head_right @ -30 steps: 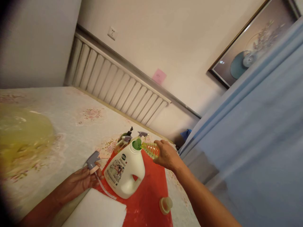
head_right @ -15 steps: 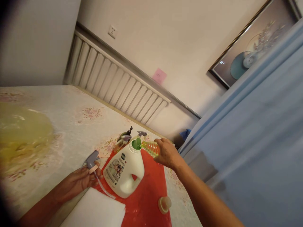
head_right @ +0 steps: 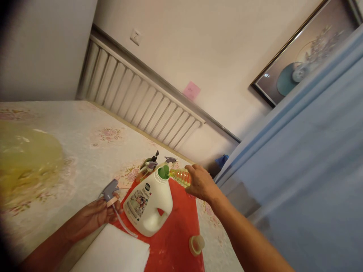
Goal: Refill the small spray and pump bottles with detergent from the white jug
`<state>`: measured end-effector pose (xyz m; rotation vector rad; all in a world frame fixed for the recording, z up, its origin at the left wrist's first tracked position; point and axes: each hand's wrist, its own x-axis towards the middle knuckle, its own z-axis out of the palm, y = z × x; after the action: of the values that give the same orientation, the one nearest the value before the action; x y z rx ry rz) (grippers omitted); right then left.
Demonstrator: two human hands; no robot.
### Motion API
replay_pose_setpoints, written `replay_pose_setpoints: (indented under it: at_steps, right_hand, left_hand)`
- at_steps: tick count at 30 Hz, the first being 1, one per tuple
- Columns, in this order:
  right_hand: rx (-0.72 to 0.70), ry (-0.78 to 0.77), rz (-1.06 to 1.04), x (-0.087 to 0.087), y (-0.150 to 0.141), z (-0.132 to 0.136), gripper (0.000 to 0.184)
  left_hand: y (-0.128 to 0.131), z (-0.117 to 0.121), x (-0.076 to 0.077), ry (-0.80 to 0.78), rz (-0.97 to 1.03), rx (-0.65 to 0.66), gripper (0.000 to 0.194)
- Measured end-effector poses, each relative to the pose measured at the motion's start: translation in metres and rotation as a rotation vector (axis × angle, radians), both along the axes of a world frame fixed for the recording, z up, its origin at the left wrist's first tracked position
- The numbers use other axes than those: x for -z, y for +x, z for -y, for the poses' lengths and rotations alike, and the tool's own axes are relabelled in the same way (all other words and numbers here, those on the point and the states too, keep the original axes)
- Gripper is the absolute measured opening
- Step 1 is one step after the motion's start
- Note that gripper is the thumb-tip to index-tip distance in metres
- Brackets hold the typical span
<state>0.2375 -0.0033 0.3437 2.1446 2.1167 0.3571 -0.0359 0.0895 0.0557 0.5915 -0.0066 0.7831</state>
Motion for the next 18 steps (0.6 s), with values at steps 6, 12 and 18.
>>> replay_pose_setpoints:
  at_steps: [6,12,18]
  right_hand:
    - [0.005,-0.007,0.031,-0.003,-0.003,0.0,0.067]
    - [-0.005,-0.01,0.063,-0.007,-0.007,-0.001,0.064]
    - [0.001,-0.034,0.132,-0.011,-0.012,-0.003,0.064]
  left_hand:
    - [0.0,-0.002,0.003,0.023,0.007,0.008,0.023]
    - [0.0,-0.001,0.003,0.034,0.009,0.011,0.023]
    - [0.002,-0.006,0.011,0.029,0.047,0.045,0.022]
